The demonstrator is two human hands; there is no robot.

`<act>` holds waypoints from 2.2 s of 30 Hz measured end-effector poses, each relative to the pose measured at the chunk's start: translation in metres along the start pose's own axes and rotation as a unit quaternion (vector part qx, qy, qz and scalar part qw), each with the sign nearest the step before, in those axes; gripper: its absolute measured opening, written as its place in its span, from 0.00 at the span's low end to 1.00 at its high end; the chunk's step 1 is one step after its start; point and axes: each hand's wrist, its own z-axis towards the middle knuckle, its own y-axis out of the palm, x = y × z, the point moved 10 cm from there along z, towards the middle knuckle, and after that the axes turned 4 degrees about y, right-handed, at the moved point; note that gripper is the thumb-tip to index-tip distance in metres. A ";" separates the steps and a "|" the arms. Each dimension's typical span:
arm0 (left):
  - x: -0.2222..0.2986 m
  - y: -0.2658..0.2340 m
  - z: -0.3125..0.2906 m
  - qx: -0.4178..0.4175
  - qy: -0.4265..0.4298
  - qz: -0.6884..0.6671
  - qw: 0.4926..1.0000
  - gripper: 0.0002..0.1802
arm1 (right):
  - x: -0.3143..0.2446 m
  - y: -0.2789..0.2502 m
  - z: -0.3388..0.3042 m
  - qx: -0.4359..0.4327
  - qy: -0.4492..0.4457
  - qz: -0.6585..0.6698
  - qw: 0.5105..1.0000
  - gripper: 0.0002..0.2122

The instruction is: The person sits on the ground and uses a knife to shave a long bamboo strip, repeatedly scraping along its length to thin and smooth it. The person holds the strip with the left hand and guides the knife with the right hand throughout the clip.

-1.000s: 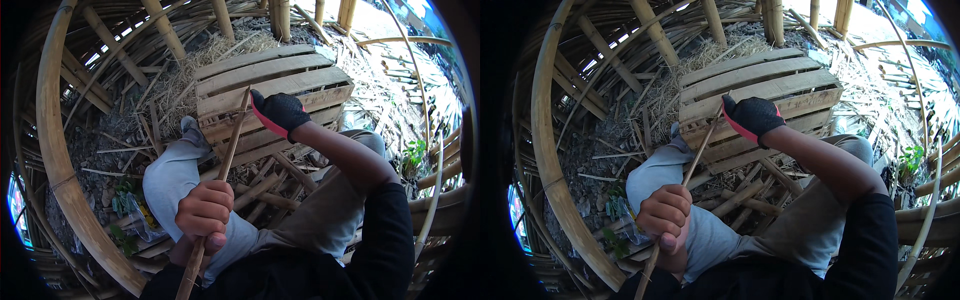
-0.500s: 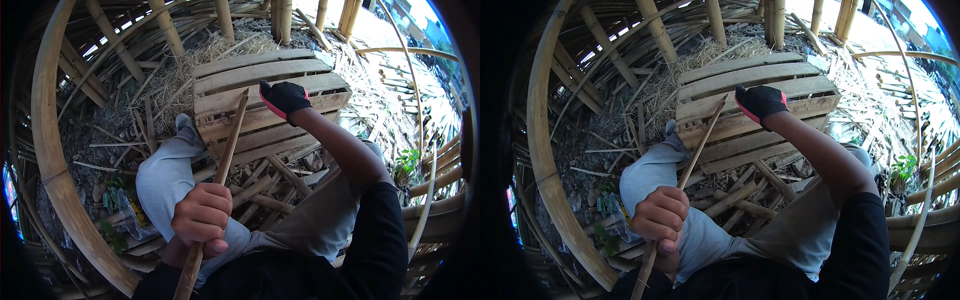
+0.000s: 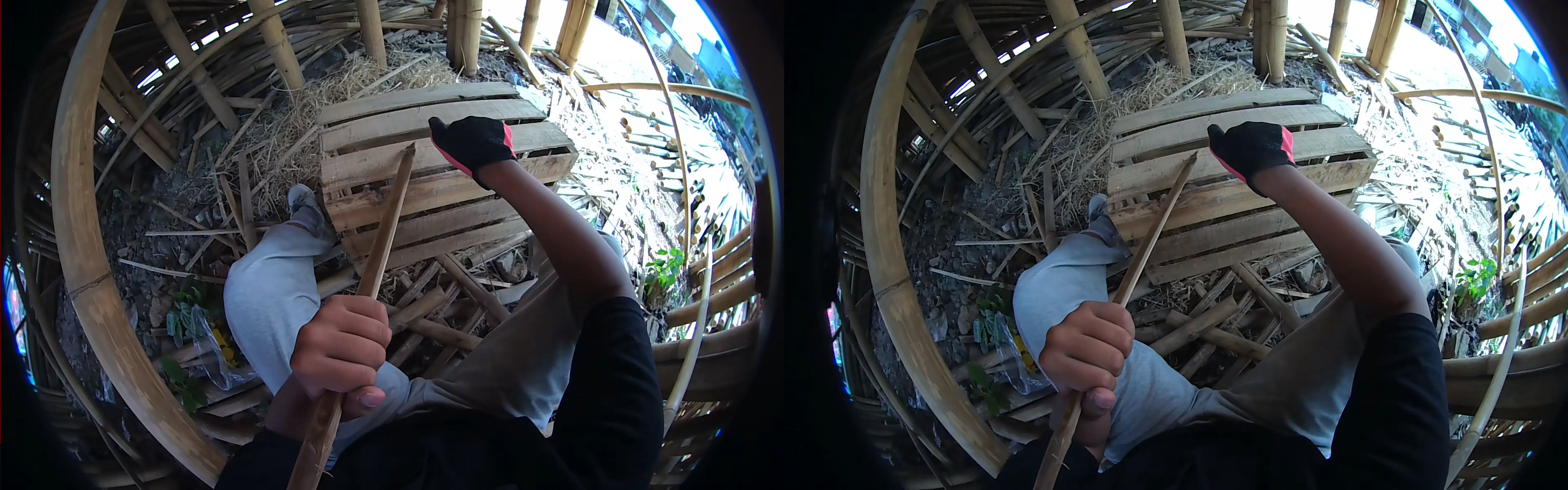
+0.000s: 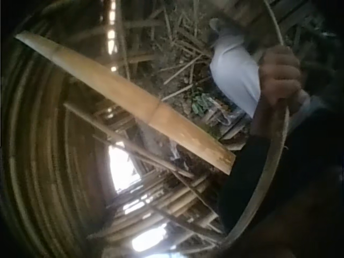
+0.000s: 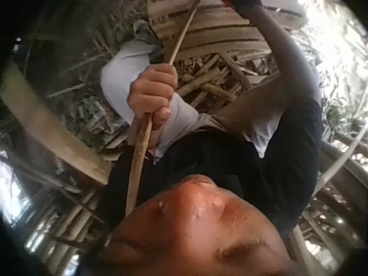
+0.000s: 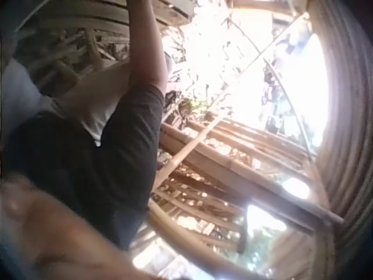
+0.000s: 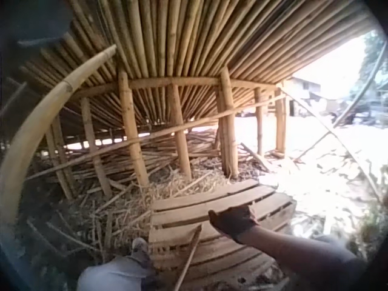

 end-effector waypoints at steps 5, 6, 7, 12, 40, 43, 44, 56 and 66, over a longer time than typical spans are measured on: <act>0.000 0.004 -0.002 -0.031 0.003 -0.009 0.999 0.29 | -0.055 -0.001 -0.047 -0.067 -0.105 0.004 0.992 0.39; 0.001 0.004 -0.002 -0.029 0.000 -0.009 1.000 0.29 | -0.059 -0.004 -0.051 -0.093 -0.118 0.007 0.989 0.38; 0.002 0.004 -0.001 -0.027 -0.004 -0.008 1.000 0.29 | -0.063 -0.005 -0.053 -0.119 -0.132 0.011 0.984 0.37; 0.000 0.010 0.003 -0.056 0.014 -0.022 0.998 0.29 | 0.004 0.000 0.008 -0.085 0.008 0.003 0.996 0.35; -0.005 -0.055 -0.031 0.254 -0.002 0.021 0.967 0.33 | -0.089 -0.003 -0.090 -0.058 -0.116 0.159 0.979 0.34; 0.000 -0.060 -0.036 0.239 -0.007 0.020 0.971 0.33 | -0.127 -0.037 -0.128 -0.053 -0.207 0.108 0.971 0.29; -0.001 -0.059 -0.037 0.241 -0.008 0.017 0.970 0.33 | -0.131 -0.040 -0.134 -0.028 -0.227 0.091 0.969 0.29; 0.003 -0.081 -0.054 0.308 -0.004 0.031 0.951 0.31 | -0.120 -0.016 -0.122 -0.119 -0.164 0.195 0.960 0.30; -0.003 -0.078 -0.046 0.258 -0.019 0.015 0.966 0.29 | -0.132 -0.029 -0.129 -0.077 -0.235 0.162 0.955 0.24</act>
